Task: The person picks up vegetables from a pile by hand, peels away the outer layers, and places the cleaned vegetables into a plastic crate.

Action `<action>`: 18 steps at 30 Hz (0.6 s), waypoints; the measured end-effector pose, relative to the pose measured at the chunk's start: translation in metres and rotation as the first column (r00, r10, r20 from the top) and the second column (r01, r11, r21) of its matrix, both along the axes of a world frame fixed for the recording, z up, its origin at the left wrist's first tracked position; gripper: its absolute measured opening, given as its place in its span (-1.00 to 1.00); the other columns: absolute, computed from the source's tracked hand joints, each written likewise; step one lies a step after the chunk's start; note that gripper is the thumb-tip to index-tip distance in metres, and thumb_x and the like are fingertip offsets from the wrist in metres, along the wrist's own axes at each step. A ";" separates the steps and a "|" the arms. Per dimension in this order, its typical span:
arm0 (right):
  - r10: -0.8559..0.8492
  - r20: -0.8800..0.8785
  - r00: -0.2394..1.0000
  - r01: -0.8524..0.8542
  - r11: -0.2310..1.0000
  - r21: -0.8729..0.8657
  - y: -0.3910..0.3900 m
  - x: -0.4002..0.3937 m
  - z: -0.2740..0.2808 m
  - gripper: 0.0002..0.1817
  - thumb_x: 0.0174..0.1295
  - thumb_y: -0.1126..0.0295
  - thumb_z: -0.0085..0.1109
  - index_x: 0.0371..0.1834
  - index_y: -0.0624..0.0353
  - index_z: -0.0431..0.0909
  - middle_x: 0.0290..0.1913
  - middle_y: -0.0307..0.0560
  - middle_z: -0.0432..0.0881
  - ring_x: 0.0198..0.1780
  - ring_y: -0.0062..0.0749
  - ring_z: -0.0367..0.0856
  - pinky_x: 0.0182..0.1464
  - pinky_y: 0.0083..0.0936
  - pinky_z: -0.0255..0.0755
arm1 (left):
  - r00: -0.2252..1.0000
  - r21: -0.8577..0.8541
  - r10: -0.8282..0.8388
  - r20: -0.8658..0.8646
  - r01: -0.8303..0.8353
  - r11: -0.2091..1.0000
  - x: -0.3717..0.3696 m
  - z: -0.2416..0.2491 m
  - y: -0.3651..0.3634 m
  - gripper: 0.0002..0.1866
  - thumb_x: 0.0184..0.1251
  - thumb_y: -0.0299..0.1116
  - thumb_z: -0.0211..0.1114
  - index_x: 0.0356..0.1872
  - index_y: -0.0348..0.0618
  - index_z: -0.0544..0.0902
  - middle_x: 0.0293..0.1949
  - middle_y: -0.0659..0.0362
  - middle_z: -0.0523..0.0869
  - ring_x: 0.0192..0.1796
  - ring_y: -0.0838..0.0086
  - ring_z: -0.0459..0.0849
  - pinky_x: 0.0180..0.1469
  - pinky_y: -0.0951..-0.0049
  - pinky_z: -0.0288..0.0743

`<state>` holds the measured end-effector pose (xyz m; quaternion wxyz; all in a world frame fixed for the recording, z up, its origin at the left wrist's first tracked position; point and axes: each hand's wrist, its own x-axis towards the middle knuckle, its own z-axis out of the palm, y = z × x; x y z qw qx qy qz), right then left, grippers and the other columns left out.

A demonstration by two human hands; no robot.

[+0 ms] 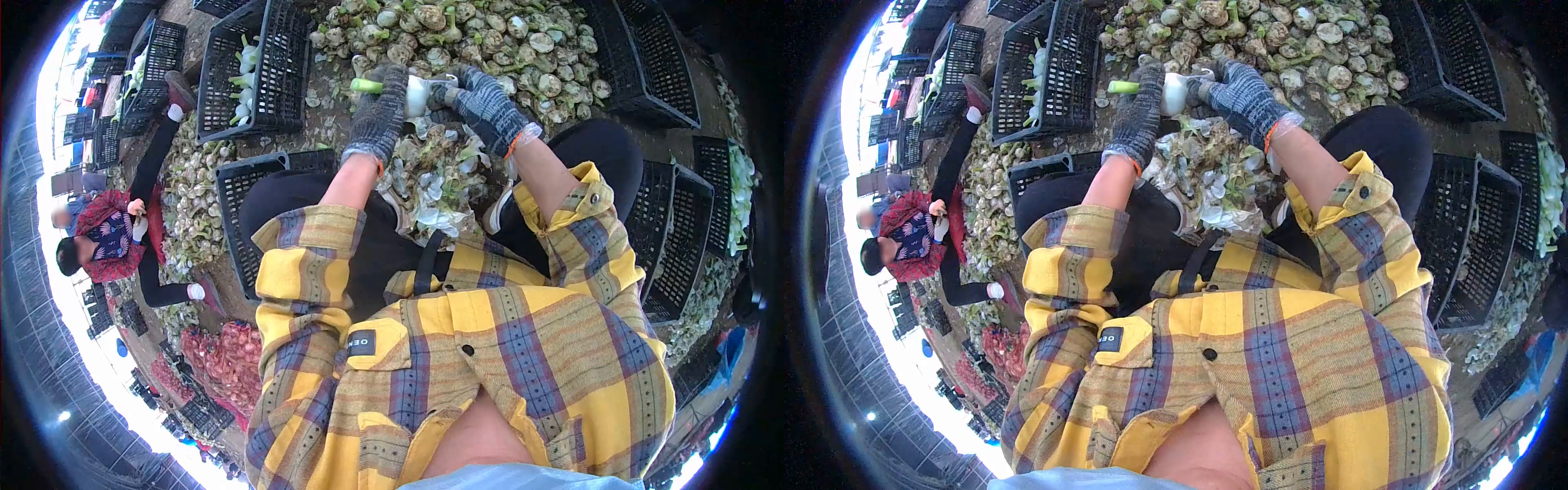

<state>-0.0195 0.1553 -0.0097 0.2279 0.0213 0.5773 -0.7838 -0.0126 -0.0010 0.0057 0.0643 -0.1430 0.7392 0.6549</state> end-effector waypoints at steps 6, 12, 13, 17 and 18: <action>-0.221 0.189 0.957 0.236 0.970 -0.063 0.002 -0.005 0.003 -0.80 0.13 0.56 -0.04 -0.18 0.39 0.33 -0.23 0.10 0.50 -0.36 -0.25 0.59 -0.34 -0.41 0.60 | 0.979 0.222 0.020 0.202 -0.066 0.973 -0.002 -0.014 -0.001 -0.60 0.19 0.03 0.09 -0.17 -0.09 0.47 -0.32 0.21 0.55 -0.42 0.54 0.53 -0.49 0.58 0.41; -0.344 0.217 0.914 0.393 0.883 -0.257 0.004 -0.011 -0.017 -0.84 0.17 0.53 -0.10 -0.22 0.39 0.34 -0.35 0.07 0.51 -0.36 -0.22 0.58 -0.32 -0.37 0.60 | 0.983 0.459 0.030 0.181 -0.111 0.882 -0.002 -0.017 -0.001 -0.68 0.18 -0.12 0.12 -0.15 -0.11 0.47 -0.30 0.20 0.56 -0.34 0.50 0.53 -0.35 0.49 0.43; -0.376 0.233 0.897 0.430 0.864 -0.262 0.004 -0.011 -0.017 -0.85 0.18 0.52 -0.11 -0.23 0.39 0.35 -0.38 0.07 0.51 -0.36 -0.22 0.58 -0.31 -0.36 0.59 | 0.989 0.500 0.022 0.144 -0.092 0.861 -0.003 -0.019 -0.003 -0.68 0.17 -0.17 0.12 -0.13 -0.13 0.46 -0.27 0.17 0.56 -0.29 0.46 0.54 -0.27 0.44 0.45; -0.409 0.258 0.875 0.470 0.846 -0.253 0.011 -0.016 -0.017 -0.81 0.17 0.49 -0.09 -0.16 0.31 0.36 -0.30 0.04 0.50 -0.27 -0.23 0.54 -0.18 -0.24 0.55 | 0.984 0.568 0.117 0.134 -0.173 0.805 -0.007 -0.021 -0.008 -0.66 0.13 -0.29 0.10 -0.07 -0.18 0.45 -0.19 0.10 0.57 -0.16 0.36 0.55 -0.08 0.32 0.47; -0.410 0.243 0.879 0.460 0.863 -0.209 0.013 -0.015 -0.010 -0.81 0.17 0.47 -0.09 -0.17 0.30 0.36 -0.31 0.03 0.50 -0.27 -0.23 0.54 -0.18 -0.23 0.55 | 0.984 0.568 0.117 0.134 -0.173 0.805 -0.008 -0.020 -0.009 -0.66 0.13 -0.29 0.10 -0.07 -0.18 0.45 -0.19 0.10 0.57 -0.16 0.36 0.55 -0.08 0.32 0.47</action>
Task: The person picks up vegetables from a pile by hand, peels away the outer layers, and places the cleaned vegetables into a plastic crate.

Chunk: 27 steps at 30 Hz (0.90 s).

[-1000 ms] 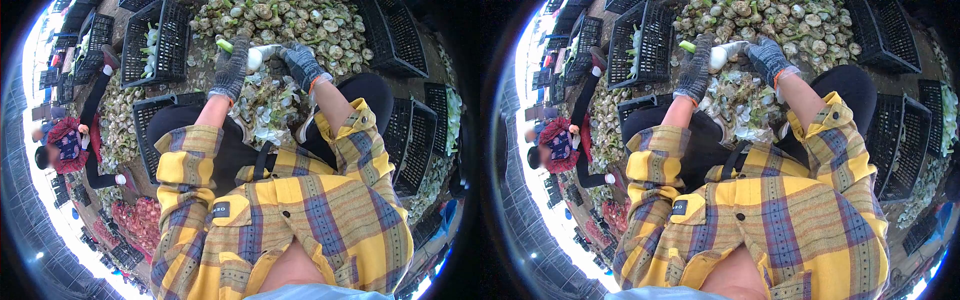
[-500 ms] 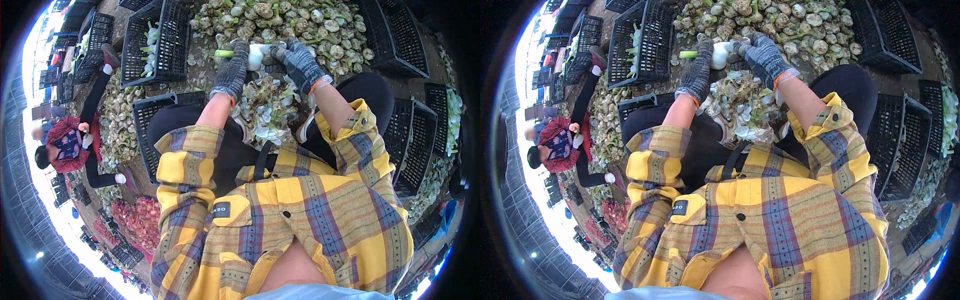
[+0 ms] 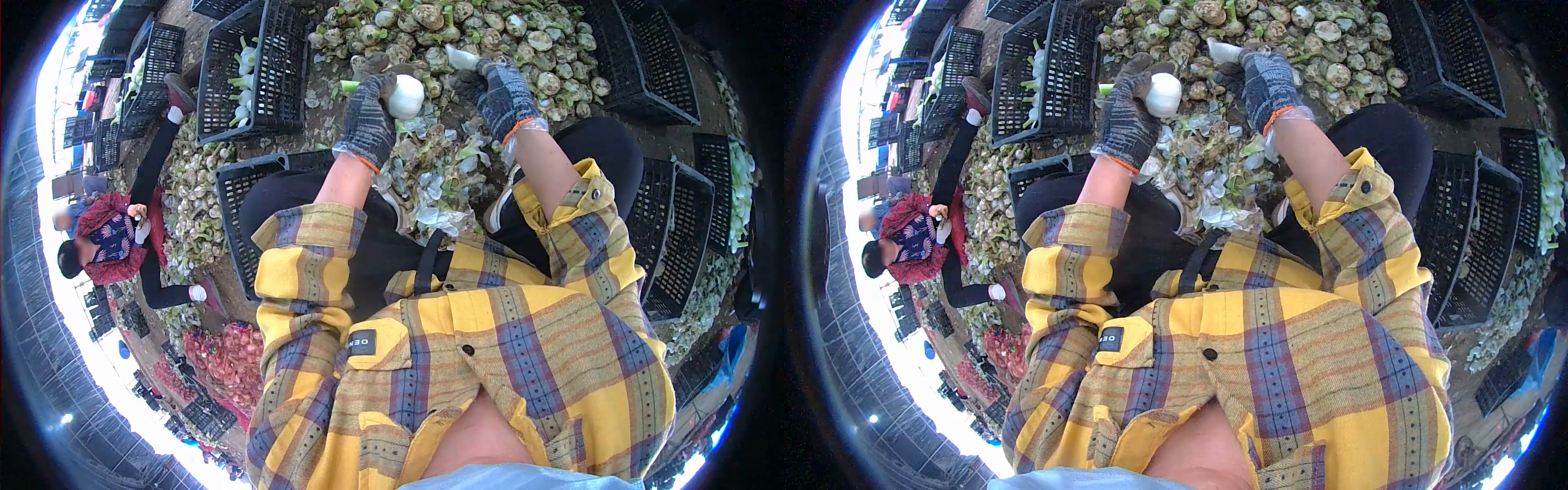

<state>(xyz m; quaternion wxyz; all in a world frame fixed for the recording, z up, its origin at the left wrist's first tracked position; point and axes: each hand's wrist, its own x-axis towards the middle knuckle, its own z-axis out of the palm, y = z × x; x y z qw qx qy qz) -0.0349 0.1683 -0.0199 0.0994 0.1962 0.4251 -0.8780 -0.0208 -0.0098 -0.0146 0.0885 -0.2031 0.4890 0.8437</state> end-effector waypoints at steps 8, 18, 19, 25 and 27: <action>0.829 -0.069 0.556 -0.432 0.358 0.828 -0.013 0.016 0.008 -0.69 0.08 0.34 0.12 -0.11 0.20 0.43 -0.28 -0.16 0.54 -0.26 -0.45 0.53 -0.17 -0.52 0.41 | 0.989 0.189 0.147 -0.026 -0.139 0.972 -0.004 0.012 -0.002 -0.70 0.10 -0.32 0.14 -0.11 -0.13 0.52 -0.25 0.11 0.61 -0.24 0.32 0.60 -0.16 0.32 0.52; 0.529 -0.133 0.838 -0.482 0.832 0.276 -0.019 0.025 0.004 -0.70 0.10 0.26 0.12 -0.18 0.22 0.46 -0.40 -0.18 0.54 -0.39 -0.53 0.51 -0.32 -0.55 0.46 | 0.990 -0.055 -0.013 0.138 0.021 0.998 0.002 0.006 0.008 -0.64 0.17 0.03 -0.02 -0.23 0.01 0.53 -0.30 0.20 0.61 -0.29 0.36 0.59 -0.32 0.30 0.51; 0.487 -0.016 0.873 -0.486 0.873 0.048 -0.017 0.024 0.006 -0.72 0.14 0.24 0.08 -0.18 0.18 0.46 -0.40 -0.19 0.53 -0.43 -0.52 0.51 -0.34 -0.51 0.48 | 0.990 -0.054 -0.015 0.138 0.022 0.998 0.001 0.005 0.008 -0.64 0.17 0.03 -0.02 -0.23 0.01 0.53 -0.30 0.20 0.61 -0.29 0.36 0.59 -0.32 0.30 0.51; 0.453 0.066 0.889 -0.424 0.869 -0.255 -0.025 0.024 0.007 -0.74 0.12 0.17 0.10 -0.24 0.09 0.49 -0.43 -0.23 0.51 -0.46 -0.52 0.50 -0.37 -0.47 0.50 | 0.974 0.196 0.042 0.221 -0.086 0.977 0.001 0.006 0.008 -0.66 0.15 -0.06 0.02 -0.23 -0.08 0.52 -0.30 0.10 0.61 -0.30 0.27 0.60 -0.24 0.26 0.52; 0.461 0.102 0.881 -0.427 0.871 -0.244 -0.030 0.027 0.011 -0.74 0.12 0.17 0.11 -0.25 0.10 0.50 -0.41 -0.23 0.52 -0.46 -0.55 0.50 -0.36 -0.48 0.50 | 0.982 0.171 0.062 0.180 -0.094 0.981 -0.005 -0.004 0.009 -0.69 0.15 -0.08 0.04 -0.27 -0.08 0.52 -0.32 0.10 0.61 -0.32 0.28 0.60 -0.25 0.27 0.53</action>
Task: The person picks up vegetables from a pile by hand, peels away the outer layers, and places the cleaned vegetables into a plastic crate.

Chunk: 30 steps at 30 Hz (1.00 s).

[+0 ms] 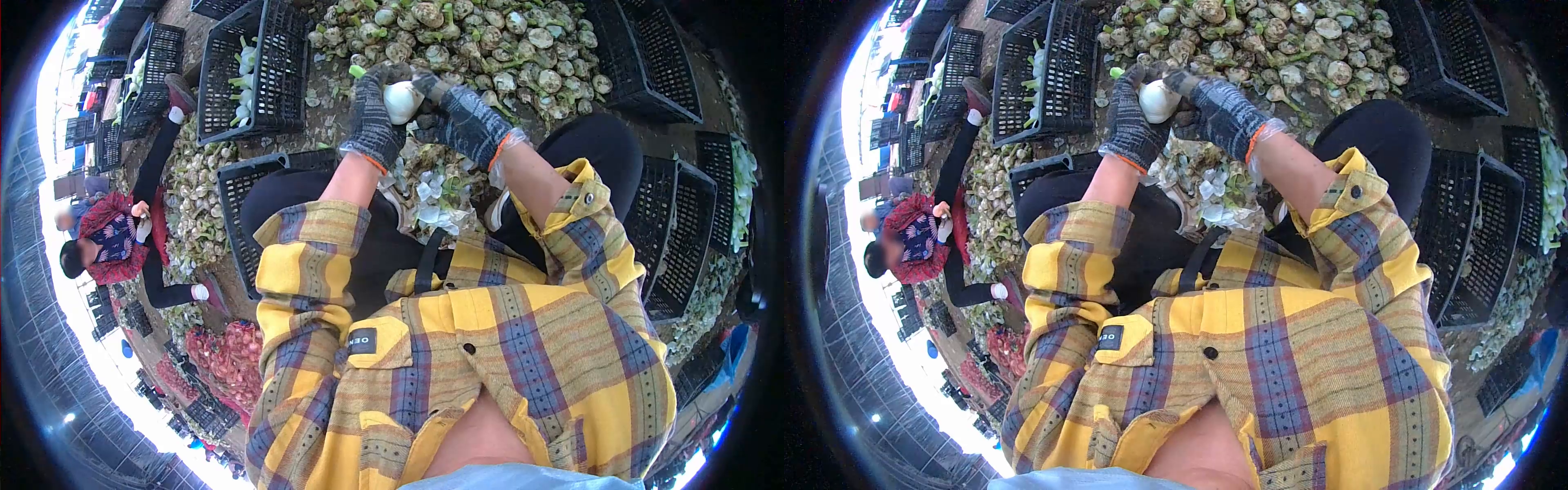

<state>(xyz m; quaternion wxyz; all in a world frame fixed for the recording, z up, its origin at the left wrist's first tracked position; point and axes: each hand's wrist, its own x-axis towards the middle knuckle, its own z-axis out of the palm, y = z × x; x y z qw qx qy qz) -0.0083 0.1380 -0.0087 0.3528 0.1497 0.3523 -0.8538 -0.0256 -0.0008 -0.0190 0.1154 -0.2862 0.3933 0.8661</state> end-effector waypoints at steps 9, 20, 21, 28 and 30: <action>0.041 -0.510 0.859 0.028 0.992 0.126 -0.001 0.006 -0.018 -0.71 0.11 0.27 0.11 -0.13 0.16 0.49 -0.28 -0.17 0.55 -0.27 -0.49 0.55 -0.16 -0.49 0.48 | 0.998 -0.017 -0.019 -0.054 0.019 1.000 0.001 0.006 0.002 -0.76 0.13 -0.11 0.10 -0.45 -0.06 0.47 -0.42 0.10 0.60 -0.39 0.30 0.61 -0.31 0.28 0.54; 0.079 -0.440 0.895 0.010 0.980 0.196 0.002 0.009 -0.018 -0.71 0.11 0.33 0.11 -0.13 0.20 0.43 -0.22 -0.14 0.54 -0.24 -0.46 0.54 -0.15 -0.50 0.49 | 0.999 -0.090 0.013 -0.046 -0.017 0.996 -0.002 0.001 0.002 -0.65 0.08 0.00 0.10 -0.31 -0.06 0.45 -0.38 0.08 0.60 -0.42 0.25 0.61 -0.34 0.22 0.56; 0.099 -0.460 0.882 0.017 0.970 0.242 0.001 0.011 -0.016 -0.72 0.10 0.35 0.11 -0.14 0.21 0.42 -0.23 -0.13 0.54 -0.23 -0.46 0.54 -0.15 -0.49 0.49 | 0.999 -0.012 0.023 -0.039 -0.024 1.000 -0.001 0.002 0.002 -0.73 0.11 -0.09 0.10 -0.36 -0.07 0.47 -0.42 0.11 0.59 -0.44 0.30 0.59 -0.37 0.28 0.54; 0.255 -0.650 0.716 0.146 0.856 0.496 -0.006 0.018 -0.008 -0.75 0.02 0.38 0.13 -0.28 0.31 0.44 -0.41 0.01 0.56 -0.34 -0.39 0.55 -0.25 -0.48 0.43 | 0.981 -0.025 -0.067 -0.183 0.063 0.998 -0.004 0.002 -0.006 -0.71 0.18 -0.11 0.05 -0.29 -0.12 0.50 -0.37 0.13 0.60 -0.33 0.33 0.61 -0.28 0.35 0.55; 0.460 -0.577 0.675 0.005 0.779 0.627 -0.009 0.022 -0.024 -0.71 -0.03 0.34 0.14 -0.27 0.30 0.46 -0.35 0.09 0.58 -0.30 -0.26 0.56 -0.20 -0.41 0.41 | 0.977 -0.166 -0.024 -0.211 -0.011 0.986 -0.007 0.017 -0.015 -0.74 0.20 -0.16 0.05 -0.29 -0.13 0.51 -0.37 0.17 0.61 -0.33 0.37 0.61 -0.29 0.37 0.56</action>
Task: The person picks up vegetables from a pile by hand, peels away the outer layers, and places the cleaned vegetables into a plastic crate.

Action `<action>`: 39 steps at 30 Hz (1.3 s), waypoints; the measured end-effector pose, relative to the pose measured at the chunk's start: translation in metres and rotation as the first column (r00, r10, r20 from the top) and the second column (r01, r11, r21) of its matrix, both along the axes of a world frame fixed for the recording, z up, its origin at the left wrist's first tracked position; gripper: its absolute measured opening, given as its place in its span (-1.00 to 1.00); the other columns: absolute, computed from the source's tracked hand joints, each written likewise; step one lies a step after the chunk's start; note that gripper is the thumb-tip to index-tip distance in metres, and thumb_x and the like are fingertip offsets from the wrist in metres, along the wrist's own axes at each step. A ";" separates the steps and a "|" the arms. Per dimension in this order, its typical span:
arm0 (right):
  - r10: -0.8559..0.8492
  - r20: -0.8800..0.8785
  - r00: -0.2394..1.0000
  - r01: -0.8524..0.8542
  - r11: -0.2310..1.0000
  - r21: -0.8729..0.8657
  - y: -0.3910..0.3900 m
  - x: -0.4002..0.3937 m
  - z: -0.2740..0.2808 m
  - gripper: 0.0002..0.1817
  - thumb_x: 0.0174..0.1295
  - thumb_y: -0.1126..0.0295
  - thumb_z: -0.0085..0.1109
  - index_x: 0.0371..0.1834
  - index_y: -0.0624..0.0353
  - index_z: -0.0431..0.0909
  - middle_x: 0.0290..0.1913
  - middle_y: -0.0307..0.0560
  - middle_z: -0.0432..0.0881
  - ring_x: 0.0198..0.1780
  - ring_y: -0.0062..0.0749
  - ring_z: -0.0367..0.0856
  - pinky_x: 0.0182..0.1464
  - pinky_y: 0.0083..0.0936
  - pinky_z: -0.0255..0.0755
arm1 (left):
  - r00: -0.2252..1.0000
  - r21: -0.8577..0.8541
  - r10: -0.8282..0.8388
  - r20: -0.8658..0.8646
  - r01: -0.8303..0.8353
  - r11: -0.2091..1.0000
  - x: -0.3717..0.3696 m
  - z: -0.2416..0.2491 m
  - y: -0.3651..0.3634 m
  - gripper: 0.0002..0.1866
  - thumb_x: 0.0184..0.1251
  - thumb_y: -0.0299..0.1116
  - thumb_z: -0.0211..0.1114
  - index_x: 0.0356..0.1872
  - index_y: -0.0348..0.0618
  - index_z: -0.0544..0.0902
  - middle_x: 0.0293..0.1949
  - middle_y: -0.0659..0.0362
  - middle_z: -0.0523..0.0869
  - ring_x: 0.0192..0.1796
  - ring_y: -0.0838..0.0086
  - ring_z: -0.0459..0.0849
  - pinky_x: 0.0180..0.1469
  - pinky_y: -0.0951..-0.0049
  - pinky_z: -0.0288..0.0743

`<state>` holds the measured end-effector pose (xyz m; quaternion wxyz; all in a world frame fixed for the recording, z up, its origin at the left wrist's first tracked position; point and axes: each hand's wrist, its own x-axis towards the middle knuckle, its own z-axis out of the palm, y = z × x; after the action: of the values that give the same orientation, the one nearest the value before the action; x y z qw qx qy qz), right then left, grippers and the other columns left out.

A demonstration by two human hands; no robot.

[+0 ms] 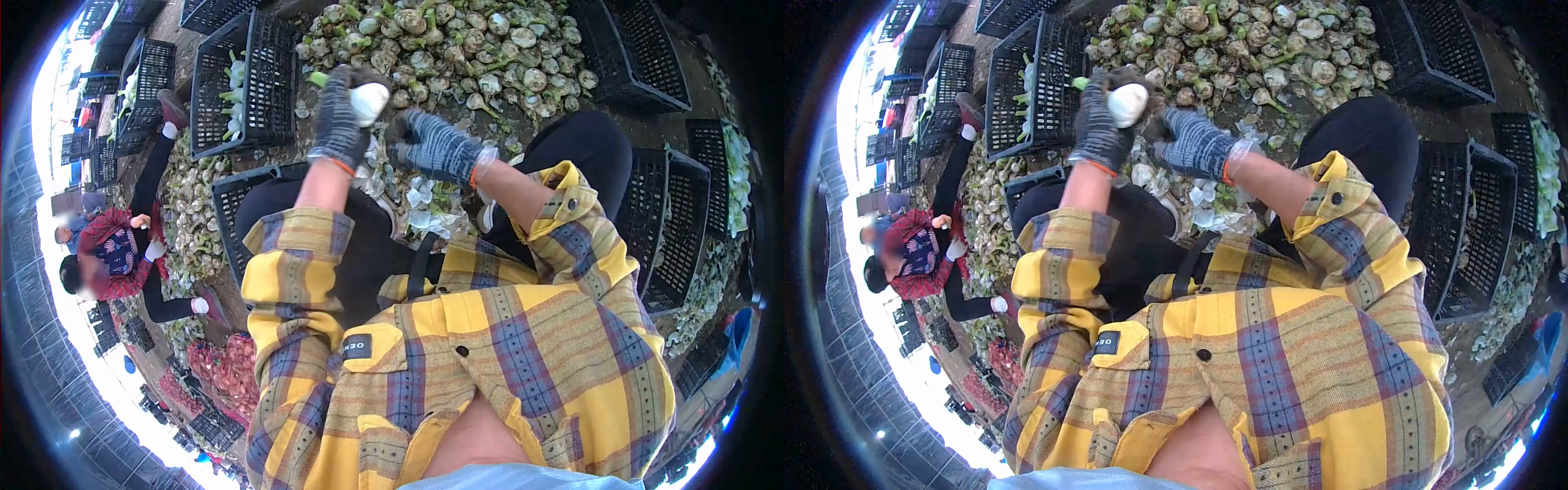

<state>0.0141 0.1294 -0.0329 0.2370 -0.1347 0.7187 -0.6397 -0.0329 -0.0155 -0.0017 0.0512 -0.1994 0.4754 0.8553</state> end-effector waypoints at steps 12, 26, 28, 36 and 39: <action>0.010 -0.026 1.000 -0.003 0.968 0.250 0.017 -0.006 0.001 -0.64 0.05 0.19 0.10 -0.18 0.23 0.50 -0.28 0.06 0.59 -0.21 -0.22 0.56 -0.12 -0.42 0.40 | 0.861 -0.512 0.317 0.397 -0.078 0.856 0.099 0.000 -0.301 -0.53 0.12 0.13 0.08 -0.19 -0.07 0.52 -0.37 0.14 0.60 -0.34 0.34 0.59 -0.36 0.31 0.53; 0.020 -0.044 0.999 0.014 0.755 0.656 0.011 -0.119 -0.067 -0.24 -0.01 -0.04 0.04 0.19 0.27 0.19 0.15 0.22 0.31 0.16 -0.04 0.31 0.19 -0.41 0.18 | 0.975 -0.212 0.067 -0.210 -0.112 0.971 0.017 0.076 -0.109 -0.66 0.32 -0.24 -0.03 0.06 -0.13 0.37 0.00 0.05 0.45 0.12 0.31 0.39 0.07 0.23 0.37; -0.022 -0.087 0.996 0.081 0.635 0.768 0.009 -0.149 -0.069 -0.21 0.00 -0.05 0.05 0.22 0.24 0.13 0.19 0.23 0.25 0.19 -0.06 0.28 0.21 -0.37 0.16 | 0.990 -0.095 0.034 -0.135 -0.047 0.994 0.008 0.051 -0.072 -0.67 0.29 -0.22 0.03 0.03 -0.09 0.40 -0.06 0.10 0.51 0.03 0.32 0.47 0.04 0.23 0.39; -0.074 -0.029 0.997 0.050 0.308 0.950 -0.002 -0.240 -0.070 -0.15 0.03 0.02 0.08 0.35 -0.06 -0.14 0.20 0.14 0.26 0.20 -0.04 0.28 0.17 -0.16 0.19 | 0.957 0.129 -0.139 0.255 0.109 0.986 0.032 0.038 -0.018 -0.52 0.22 -0.12 0.11 0.11 -0.11 0.32 -0.03 0.11 0.47 0.01 0.31 0.45 0.03 0.29 0.37; -0.093 -0.078 0.993 0.100 0.264 0.959 -0.003 -0.251 -0.089 -0.16 0.02 0.02 0.08 0.34 -0.04 -0.11 0.11 0.14 0.37 0.13 -0.04 0.37 0.15 -0.16 0.22 | 0.958 0.076 -0.169 0.233 0.156 0.985 0.033 0.044 -0.020 -0.45 0.21 -0.10 0.12 0.16 -0.13 0.26 -0.01 0.08 0.45 0.02 0.31 0.44 0.06 0.30 0.34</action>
<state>-0.2369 0.1265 -0.1222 0.2286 0.0775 0.9664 -0.0888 -0.0002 -0.0355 0.0423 0.1837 -0.2592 0.4562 0.8313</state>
